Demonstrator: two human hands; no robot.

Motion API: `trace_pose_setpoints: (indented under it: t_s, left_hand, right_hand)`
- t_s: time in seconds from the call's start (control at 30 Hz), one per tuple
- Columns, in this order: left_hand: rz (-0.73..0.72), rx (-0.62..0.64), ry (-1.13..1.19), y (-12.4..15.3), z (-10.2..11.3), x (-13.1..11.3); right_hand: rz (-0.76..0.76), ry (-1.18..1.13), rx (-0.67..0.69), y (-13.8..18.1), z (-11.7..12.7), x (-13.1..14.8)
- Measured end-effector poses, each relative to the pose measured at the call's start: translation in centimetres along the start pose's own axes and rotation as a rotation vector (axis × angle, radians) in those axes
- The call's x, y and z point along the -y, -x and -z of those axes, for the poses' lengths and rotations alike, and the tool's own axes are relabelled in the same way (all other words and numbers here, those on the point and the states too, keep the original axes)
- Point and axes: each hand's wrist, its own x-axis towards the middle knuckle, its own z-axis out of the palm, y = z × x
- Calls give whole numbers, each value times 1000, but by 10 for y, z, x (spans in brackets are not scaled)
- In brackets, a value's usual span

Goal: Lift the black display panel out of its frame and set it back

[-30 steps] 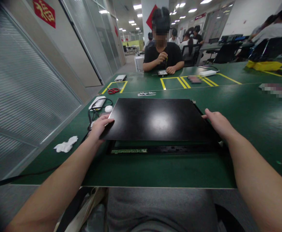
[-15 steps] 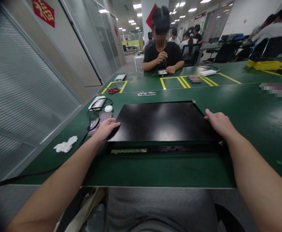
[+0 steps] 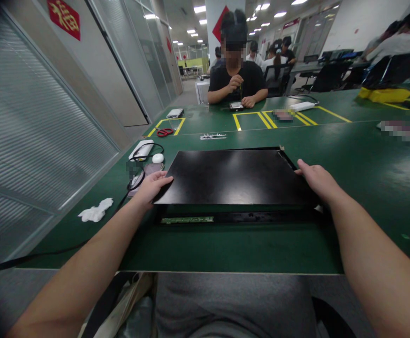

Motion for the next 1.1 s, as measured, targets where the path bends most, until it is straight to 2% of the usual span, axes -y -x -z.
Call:
trace_pose_setpoints:
  t_s: [0.2,0.3,0.63,1.1]
  left_hand:
    - [-25,-80,45,-3,7,-5]
    - [-60,-95,41,-2,6,-5]
    - [-63,19,-14,1,-2,3]
    - [-69,6,-91,0,-6,9]
  right_hand:
    - [-51,-211,44,2,-4,-1]
    - [-64,-245,36,-3,-6,-8]
    - [-79,-95,-43,-12,-4,-17]
    - [-44,27,-47,-8,0,-8]
